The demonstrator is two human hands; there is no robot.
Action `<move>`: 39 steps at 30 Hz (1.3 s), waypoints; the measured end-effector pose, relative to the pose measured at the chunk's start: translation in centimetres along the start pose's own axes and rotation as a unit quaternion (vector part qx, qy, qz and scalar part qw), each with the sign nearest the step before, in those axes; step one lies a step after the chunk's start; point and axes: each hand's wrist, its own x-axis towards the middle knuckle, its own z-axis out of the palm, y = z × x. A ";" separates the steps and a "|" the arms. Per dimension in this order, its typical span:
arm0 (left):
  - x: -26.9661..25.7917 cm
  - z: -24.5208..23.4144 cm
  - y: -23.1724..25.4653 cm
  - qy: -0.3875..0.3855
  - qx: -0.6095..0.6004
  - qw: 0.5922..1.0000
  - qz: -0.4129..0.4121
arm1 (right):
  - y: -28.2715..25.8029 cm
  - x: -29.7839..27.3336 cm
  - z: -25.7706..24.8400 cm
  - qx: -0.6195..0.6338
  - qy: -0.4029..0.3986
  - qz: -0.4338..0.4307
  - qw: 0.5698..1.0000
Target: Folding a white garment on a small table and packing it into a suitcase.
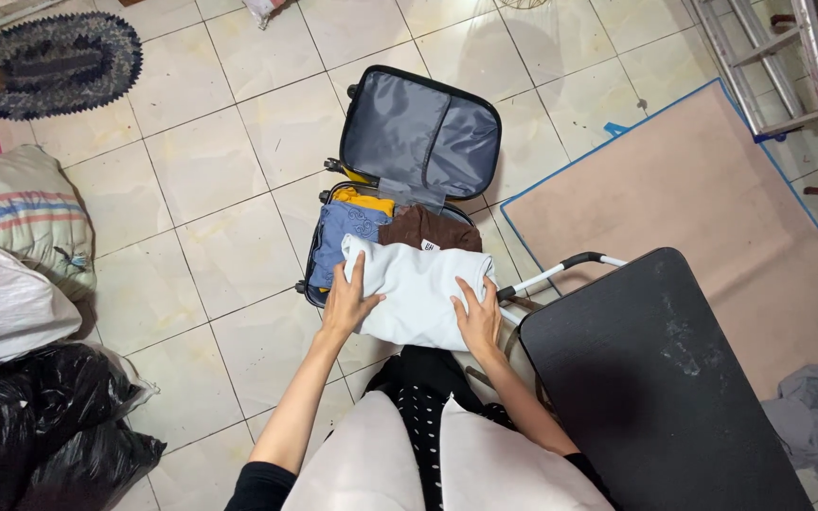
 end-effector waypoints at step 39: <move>12.4 7.3 -2.7 -0.302 0.317 0.896 -0.080 | 2.4 12.9 9.8 -0.299 -0.418 -0.055 0.856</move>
